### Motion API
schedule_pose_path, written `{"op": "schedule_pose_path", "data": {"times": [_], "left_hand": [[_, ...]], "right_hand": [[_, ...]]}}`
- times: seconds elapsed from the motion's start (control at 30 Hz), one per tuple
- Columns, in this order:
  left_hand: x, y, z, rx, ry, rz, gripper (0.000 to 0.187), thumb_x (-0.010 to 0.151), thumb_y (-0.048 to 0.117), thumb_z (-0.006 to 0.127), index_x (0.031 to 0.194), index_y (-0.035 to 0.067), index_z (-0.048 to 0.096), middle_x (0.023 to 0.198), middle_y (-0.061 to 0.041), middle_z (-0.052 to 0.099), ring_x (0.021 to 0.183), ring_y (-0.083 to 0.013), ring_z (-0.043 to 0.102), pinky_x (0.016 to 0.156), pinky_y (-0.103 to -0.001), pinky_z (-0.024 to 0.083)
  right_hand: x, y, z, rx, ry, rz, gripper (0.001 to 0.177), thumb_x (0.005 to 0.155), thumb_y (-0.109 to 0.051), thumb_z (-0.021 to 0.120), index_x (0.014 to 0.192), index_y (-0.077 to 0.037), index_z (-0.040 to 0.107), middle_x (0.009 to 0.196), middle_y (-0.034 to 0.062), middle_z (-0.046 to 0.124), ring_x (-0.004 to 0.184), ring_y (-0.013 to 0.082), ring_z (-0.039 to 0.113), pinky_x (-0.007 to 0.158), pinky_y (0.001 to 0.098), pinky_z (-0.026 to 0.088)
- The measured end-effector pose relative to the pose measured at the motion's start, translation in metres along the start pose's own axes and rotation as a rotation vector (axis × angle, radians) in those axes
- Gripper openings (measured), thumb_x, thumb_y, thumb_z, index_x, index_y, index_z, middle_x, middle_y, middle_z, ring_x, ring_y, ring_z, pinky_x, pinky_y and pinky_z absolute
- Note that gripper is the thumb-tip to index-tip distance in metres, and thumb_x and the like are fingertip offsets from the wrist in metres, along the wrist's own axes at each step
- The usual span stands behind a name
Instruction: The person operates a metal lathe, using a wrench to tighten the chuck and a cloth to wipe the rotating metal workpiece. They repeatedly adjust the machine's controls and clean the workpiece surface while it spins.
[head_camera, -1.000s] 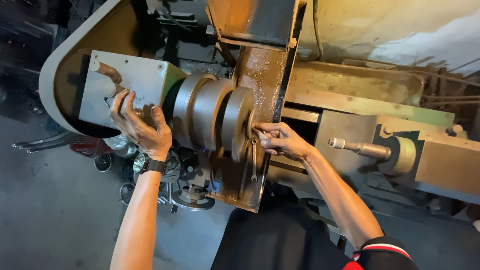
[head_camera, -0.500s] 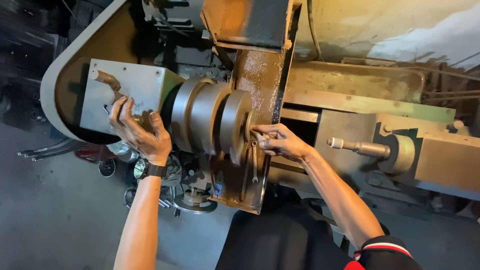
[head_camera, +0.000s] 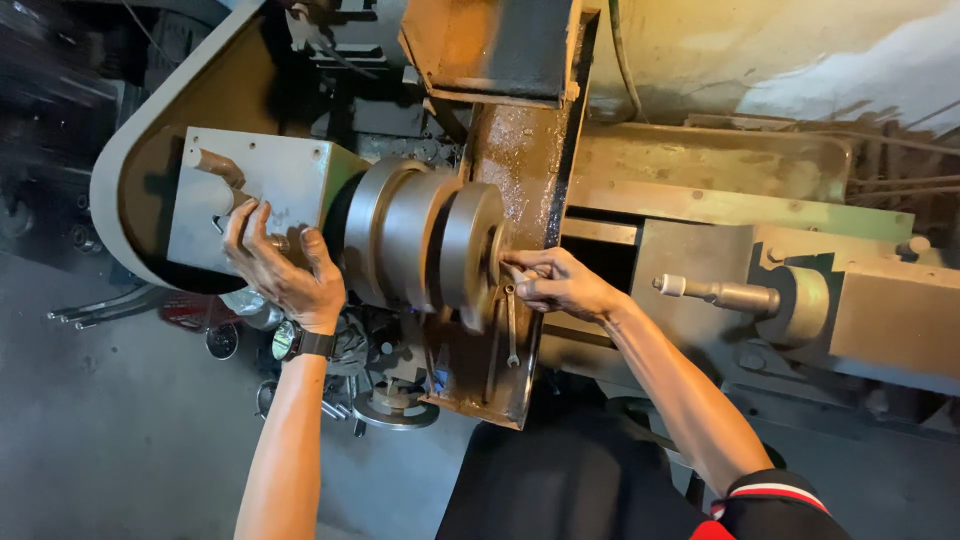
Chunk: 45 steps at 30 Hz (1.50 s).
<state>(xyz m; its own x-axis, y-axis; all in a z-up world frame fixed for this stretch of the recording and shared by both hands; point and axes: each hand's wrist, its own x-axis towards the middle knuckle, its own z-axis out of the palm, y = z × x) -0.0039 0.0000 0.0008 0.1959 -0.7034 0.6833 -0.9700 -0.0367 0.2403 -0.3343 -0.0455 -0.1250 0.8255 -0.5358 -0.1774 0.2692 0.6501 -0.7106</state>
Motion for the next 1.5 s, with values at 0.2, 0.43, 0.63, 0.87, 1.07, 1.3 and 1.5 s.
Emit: {"op": "schedule_pose_path", "data": {"times": [0.2, 0.43, 0.63, 0.87, 1.07, 1.3, 1.5], "left_hand": [[-0.004, -0.010, 0.003, 0.023, 0.006, 0.028, 0.057, 0.112, 0.054, 0.049, 0.135, 0.002, 0.055, 0.139, -0.018, 0.053, 0.132, -0.0389, 0.050, 0.111, -0.055, 0.039], [-0.001, -0.002, 0.002, 0.011, 0.011, 0.009, 0.057, 0.112, 0.053, 0.050, 0.134, 0.001, 0.055, 0.140, -0.018, 0.054, 0.133, -0.0390, 0.051, 0.113, -0.056, 0.039], [0.000, -0.001, 0.001, 0.007, 0.013, 0.012, 0.057, 0.111, 0.052, 0.051, 0.134, 0.001, 0.055, 0.140, -0.019, 0.053, 0.133, -0.0400, 0.050, 0.113, -0.056, 0.039], [0.001, -0.001, -0.001, -0.003, 0.013, 0.000, 0.055, 0.110, 0.050, 0.051, 0.134, 0.001, 0.054, 0.141, -0.018, 0.053, 0.133, -0.0397, 0.050, 0.113, -0.056, 0.038], [-0.006, -0.015, 0.003, -0.021, 0.016, 0.057, 0.046, 0.114, 0.039, 0.053, 0.138, 0.000, 0.052, 0.144, -0.019, 0.049, 0.137, -0.0401, 0.048, 0.118, -0.056, 0.039], [-0.007, -0.013, 0.005, -0.043, 0.015, 0.012, 0.033, 0.120, 0.026, 0.054, 0.136, -0.003, 0.050, 0.143, -0.020, 0.048, 0.138, -0.0383, 0.049, 0.114, -0.049, 0.044], [-0.007, -0.017, 0.005, -0.053, 0.011, 0.072, 0.031, 0.123, 0.024, 0.053, 0.139, -0.002, 0.050, 0.145, -0.019, 0.047, 0.135, -0.0359, 0.047, 0.113, -0.046, 0.046]], "right_hand": [[0.002, 0.002, 0.001, 0.033, -0.005, -0.008, 0.071, 0.091, -0.004, 0.069, 0.155, 0.006, 0.039, 0.081, -0.0018, 0.047, 0.068, 0.0072, 0.046, 0.057, 0.0243, 0.041], [0.003, 0.007, -0.003, 0.030, 0.010, -0.024, 0.069, 0.091, -0.003, 0.068, 0.154, 0.005, 0.044, 0.081, -0.0015, 0.047, 0.067, 0.0065, 0.045, 0.057, 0.0228, 0.041], [0.003, 0.002, 0.003, 0.046, 0.007, -0.033, 0.068, 0.089, -0.001, 0.067, 0.153, 0.004, 0.044, 0.079, -0.0019, 0.047, 0.064, 0.0071, 0.043, 0.055, 0.0227, 0.038], [-0.002, 0.003, 0.005, -0.086, 0.021, -0.043, 0.065, 0.093, -0.003, 0.066, 0.153, 0.005, 0.044, 0.076, -0.0029, 0.047, 0.064, 0.0063, 0.046, 0.055, 0.0228, 0.040], [-0.046, 0.016, 0.037, -0.287, 0.255, -0.063, 0.063, 0.095, -0.012, 0.063, 0.154, -0.001, 0.043, 0.074, -0.0030, 0.055, 0.060, 0.0068, 0.051, 0.053, 0.0231, 0.045], [-0.085, 0.042, 0.029, 0.235, 0.479, -0.165, 0.052, 0.101, -0.019, 0.056, 0.147, 0.003, 0.052, 0.071, -0.0014, 0.060, 0.051, 0.0087, 0.050, 0.045, 0.0226, 0.040], [-0.085, 0.032, 0.037, 0.538, 0.308, -0.167, 0.055, 0.103, -0.023, 0.053, 0.151, 0.004, 0.047, 0.058, -0.0018, 0.051, 0.045, 0.0073, 0.045, 0.044, 0.0213, 0.037]]}}
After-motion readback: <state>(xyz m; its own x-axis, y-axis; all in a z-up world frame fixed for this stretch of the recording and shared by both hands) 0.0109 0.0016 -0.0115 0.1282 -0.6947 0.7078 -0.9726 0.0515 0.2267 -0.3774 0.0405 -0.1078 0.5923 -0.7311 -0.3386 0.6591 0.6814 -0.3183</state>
